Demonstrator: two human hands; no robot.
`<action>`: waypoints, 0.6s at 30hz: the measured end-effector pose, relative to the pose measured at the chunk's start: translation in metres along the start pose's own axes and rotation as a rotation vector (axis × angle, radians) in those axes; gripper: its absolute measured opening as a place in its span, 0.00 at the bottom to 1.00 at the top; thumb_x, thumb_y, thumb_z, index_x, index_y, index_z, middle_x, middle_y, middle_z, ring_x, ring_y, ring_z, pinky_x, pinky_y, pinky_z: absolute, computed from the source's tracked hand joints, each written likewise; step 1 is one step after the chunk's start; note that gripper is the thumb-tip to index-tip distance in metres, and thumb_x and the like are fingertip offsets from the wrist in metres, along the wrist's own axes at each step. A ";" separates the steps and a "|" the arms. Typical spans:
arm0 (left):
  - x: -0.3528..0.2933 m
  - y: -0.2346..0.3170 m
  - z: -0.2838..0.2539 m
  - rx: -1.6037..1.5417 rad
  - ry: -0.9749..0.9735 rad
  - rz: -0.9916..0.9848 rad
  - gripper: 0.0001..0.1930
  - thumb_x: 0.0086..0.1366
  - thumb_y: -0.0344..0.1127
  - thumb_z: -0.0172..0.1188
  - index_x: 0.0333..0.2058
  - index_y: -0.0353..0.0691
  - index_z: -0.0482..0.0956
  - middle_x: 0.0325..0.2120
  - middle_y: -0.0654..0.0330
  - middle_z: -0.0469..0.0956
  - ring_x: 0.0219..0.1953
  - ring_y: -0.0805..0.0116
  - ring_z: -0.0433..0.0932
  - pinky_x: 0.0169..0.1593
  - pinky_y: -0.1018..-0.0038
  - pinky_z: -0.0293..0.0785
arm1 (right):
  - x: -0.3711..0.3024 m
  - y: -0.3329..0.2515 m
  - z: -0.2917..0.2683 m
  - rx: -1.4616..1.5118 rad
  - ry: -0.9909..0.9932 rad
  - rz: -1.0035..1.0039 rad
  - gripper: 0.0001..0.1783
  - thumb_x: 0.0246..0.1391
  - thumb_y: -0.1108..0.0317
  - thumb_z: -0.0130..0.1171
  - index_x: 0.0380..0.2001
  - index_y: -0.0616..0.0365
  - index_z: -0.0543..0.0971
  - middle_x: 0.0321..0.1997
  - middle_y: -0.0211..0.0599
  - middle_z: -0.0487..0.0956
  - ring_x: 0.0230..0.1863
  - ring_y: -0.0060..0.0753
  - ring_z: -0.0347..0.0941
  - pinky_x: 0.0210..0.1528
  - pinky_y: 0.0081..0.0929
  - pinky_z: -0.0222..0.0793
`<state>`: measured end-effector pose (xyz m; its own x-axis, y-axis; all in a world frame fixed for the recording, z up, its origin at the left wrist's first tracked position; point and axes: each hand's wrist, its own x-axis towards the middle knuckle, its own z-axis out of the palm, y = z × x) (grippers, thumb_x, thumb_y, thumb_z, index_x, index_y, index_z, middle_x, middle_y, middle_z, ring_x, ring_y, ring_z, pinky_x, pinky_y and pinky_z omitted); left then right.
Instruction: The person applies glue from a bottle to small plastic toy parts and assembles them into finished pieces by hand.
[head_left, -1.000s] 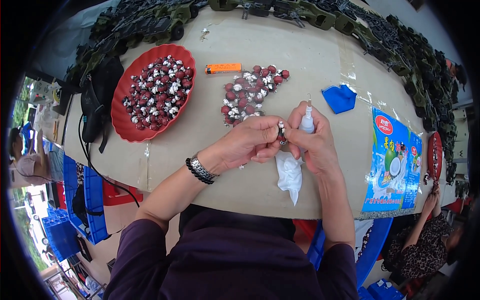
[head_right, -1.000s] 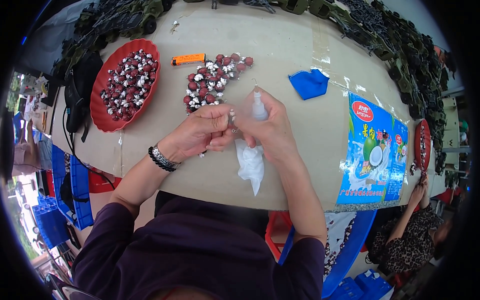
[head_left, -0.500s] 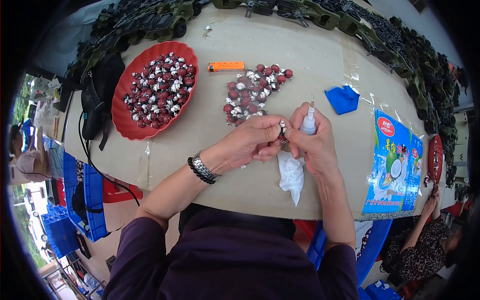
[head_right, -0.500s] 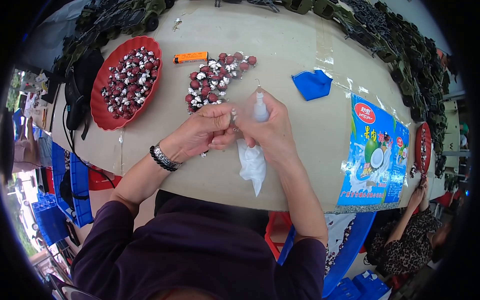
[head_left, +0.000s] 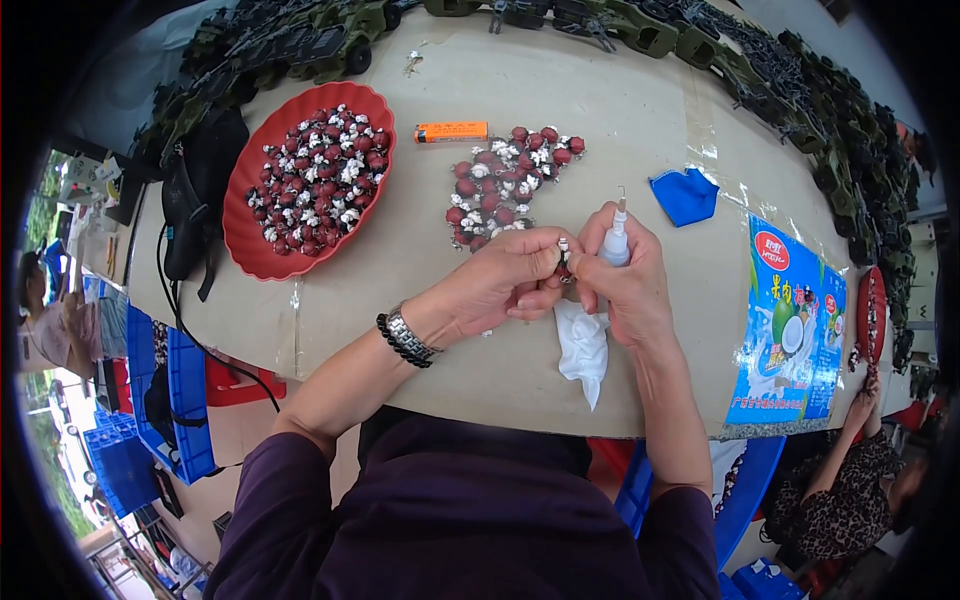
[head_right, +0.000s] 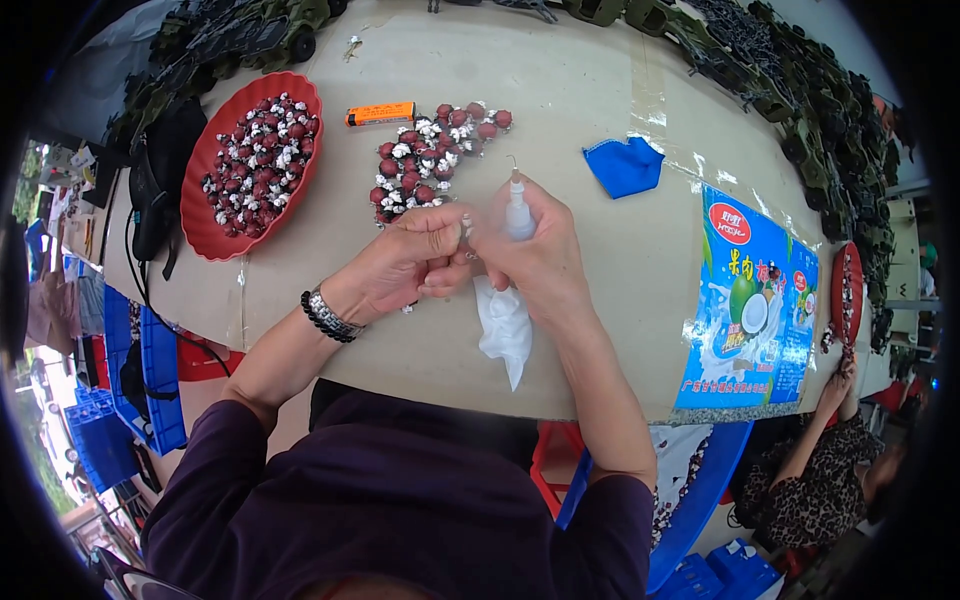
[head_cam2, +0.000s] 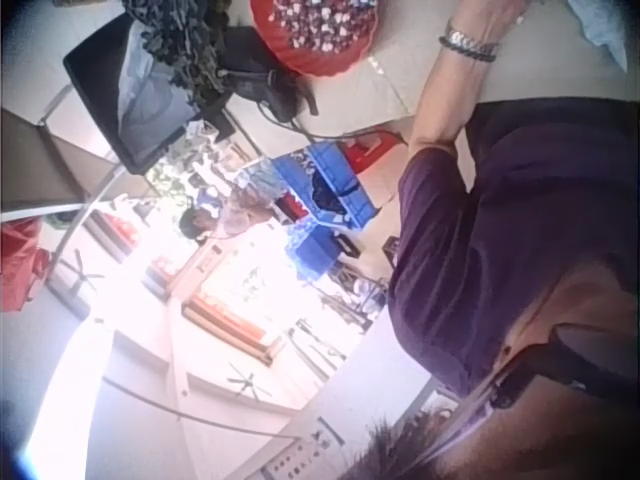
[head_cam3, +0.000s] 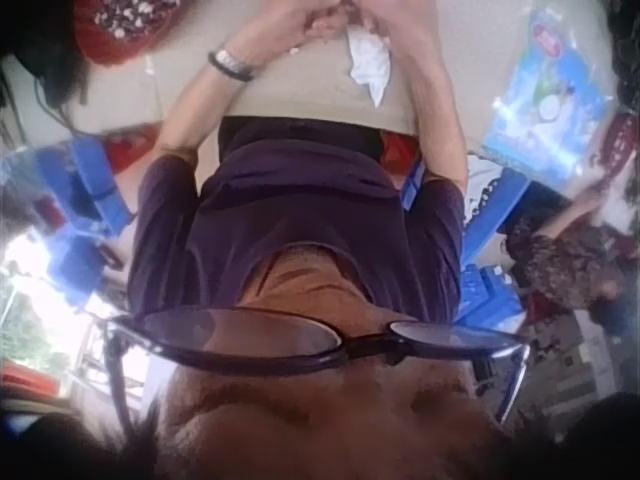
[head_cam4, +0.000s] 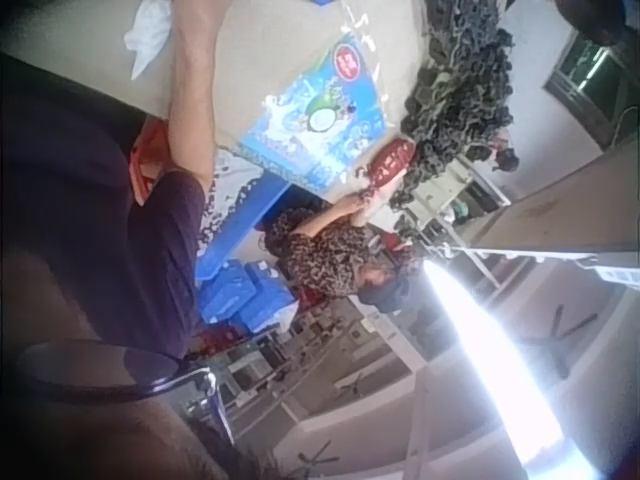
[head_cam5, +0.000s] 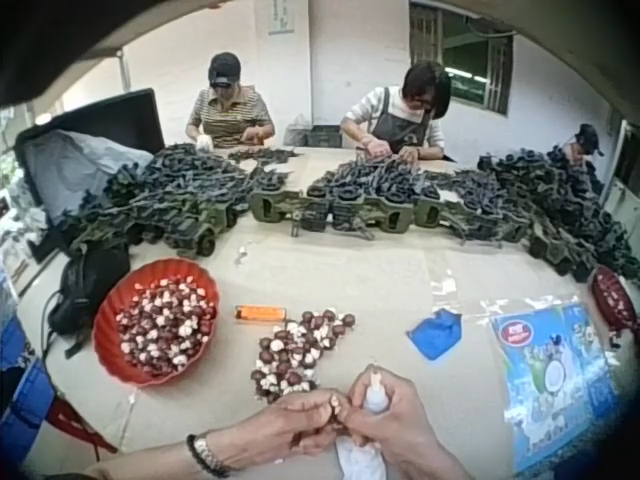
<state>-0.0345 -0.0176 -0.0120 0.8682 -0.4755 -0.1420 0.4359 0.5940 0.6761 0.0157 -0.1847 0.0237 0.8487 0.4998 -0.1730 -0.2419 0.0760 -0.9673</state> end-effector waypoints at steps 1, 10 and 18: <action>0.000 0.000 0.000 0.000 -0.012 0.000 0.16 0.68 0.46 0.54 0.42 0.38 0.73 0.24 0.65 0.68 0.19 0.80 0.59 0.21 0.82 0.52 | 0.000 0.000 0.000 0.000 0.001 0.000 0.11 0.45 0.82 0.57 0.22 0.56 0.66 0.19 0.25 0.66 0.11 0.16 0.61 0.13 0.17 0.52; 0.000 -0.001 0.000 -0.034 0.020 0.002 0.15 0.67 0.45 0.54 0.42 0.37 0.73 0.24 0.65 0.69 0.19 0.81 0.60 0.21 0.82 0.52 | 0.001 0.001 0.001 0.001 0.010 0.011 0.11 0.46 0.81 0.57 0.22 0.56 0.66 0.18 0.24 0.66 0.11 0.16 0.60 0.13 0.17 0.52; 0.000 -0.001 0.001 -0.029 0.018 0.004 0.15 0.67 0.45 0.55 0.41 0.37 0.73 0.25 0.65 0.68 0.19 0.81 0.59 0.21 0.82 0.52 | 0.000 0.000 0.002 0.006 0.014 0.014 0.11 0.45 0.81 0.57 0.22 0.56 0.66 0.17 0.24 0.66 0.11 0.16 0.60 0.14 0.18 0.51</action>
<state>-0.0351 -0.0186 -0.0117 0.8738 -0.4616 -0.1530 0.4393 0.6145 0.6553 0.0153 -0.1829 0.0244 0.8515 0.4891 -0.1889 -0.2565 0.0744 -0.9637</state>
